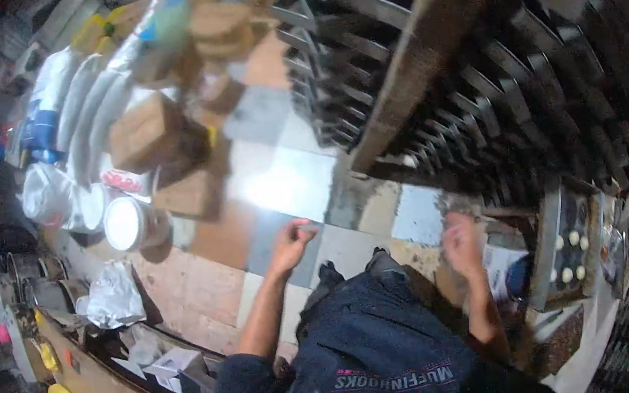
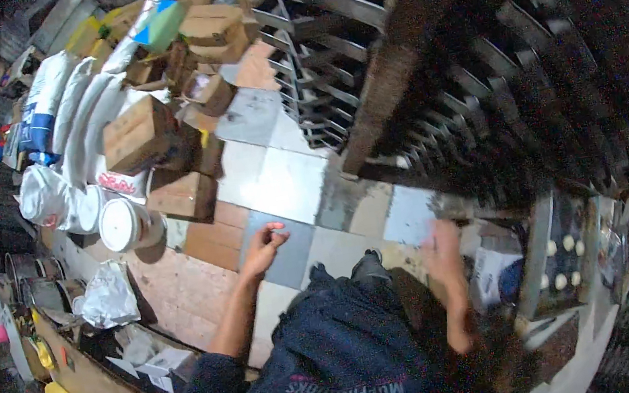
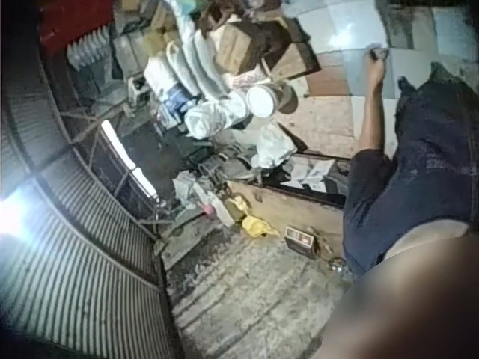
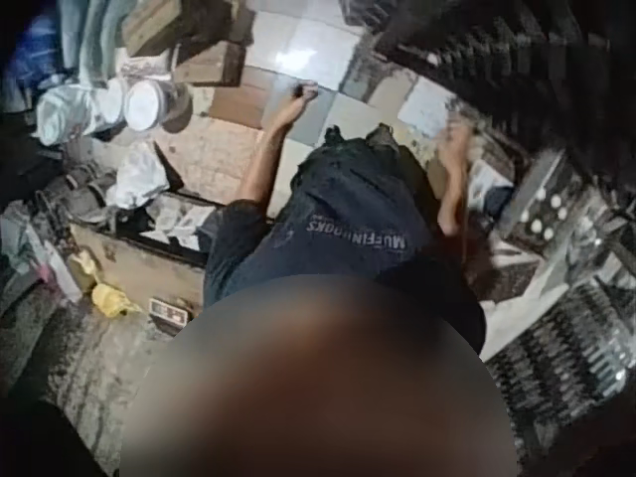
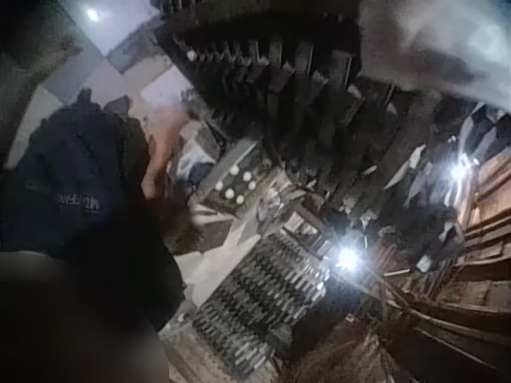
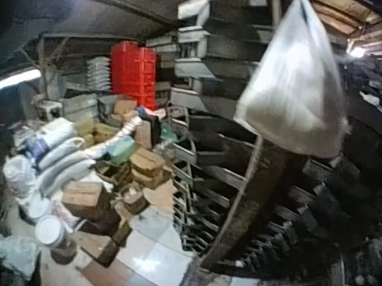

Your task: Filling small dough balls with chocolate paste and arranging them on a tray, then checking dough in a mixer.

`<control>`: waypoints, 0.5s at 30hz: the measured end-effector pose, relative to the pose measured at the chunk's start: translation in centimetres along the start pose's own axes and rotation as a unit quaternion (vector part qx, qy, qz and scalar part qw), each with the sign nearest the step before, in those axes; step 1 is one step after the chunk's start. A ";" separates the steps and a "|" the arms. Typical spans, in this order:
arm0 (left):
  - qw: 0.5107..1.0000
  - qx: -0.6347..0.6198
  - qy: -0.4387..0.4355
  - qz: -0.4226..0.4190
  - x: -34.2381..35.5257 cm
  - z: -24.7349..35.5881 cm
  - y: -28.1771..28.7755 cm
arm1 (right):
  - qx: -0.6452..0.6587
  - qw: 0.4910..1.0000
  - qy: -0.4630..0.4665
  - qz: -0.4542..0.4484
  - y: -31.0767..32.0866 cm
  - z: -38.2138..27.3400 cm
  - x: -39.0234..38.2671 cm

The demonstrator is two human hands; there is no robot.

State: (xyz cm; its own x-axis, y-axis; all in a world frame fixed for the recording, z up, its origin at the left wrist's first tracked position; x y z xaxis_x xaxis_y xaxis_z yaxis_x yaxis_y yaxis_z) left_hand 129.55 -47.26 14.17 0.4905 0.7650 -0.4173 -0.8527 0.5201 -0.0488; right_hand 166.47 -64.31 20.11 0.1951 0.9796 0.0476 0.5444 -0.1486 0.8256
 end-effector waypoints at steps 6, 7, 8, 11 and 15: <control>0.998 0.021 -0.052 0.025 8.9 2.4 7.6 | 0.194 0.863 -0.005 -0.466 -19.8 11.3 -0.3; 0.996 0.001 -0.064 0.062 9.9 0.9 10.1 | 0.251 0.825 -0.235 -0.448 -21.5 12.2 0.5; 0.996 0.003 -0.056 0.073 11.3 0.9 11.9 | 0.289 0.741 -0.465 -0.389 -21.6 12.7 0.7; 0.993 0.032 -0.028 0.110 14.4 0.2 19.0 | 0.033 0.799 -0.385 -0.461 -22.8 14.1 3.9; 0.959 0.102 0.188 0.188 12.5 -14.0 31.6 | 0.026 0.763 -0.396 -0.510 -28.2 8.7 19.5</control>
State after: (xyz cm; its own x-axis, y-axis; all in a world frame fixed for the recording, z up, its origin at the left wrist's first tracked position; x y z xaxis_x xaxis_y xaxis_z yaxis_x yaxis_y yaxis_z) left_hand 106.24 -26.55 -5.27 0.0238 0.7422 -0.6697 -0.8849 0.3274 0.3314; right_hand 162.05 -42.18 -7.13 0.0689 0.2035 -0.9766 0.7698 0.6119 0.1818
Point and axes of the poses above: each hand's wrist, its own x-axis towards the middle knuckle, its own y-axis out of the back of the hand, z = x × y, the point moved 3 cm from there along x, towards the middle knuckle, and after that the axes turned 11 degrees about -z, right-handed, at the moved point
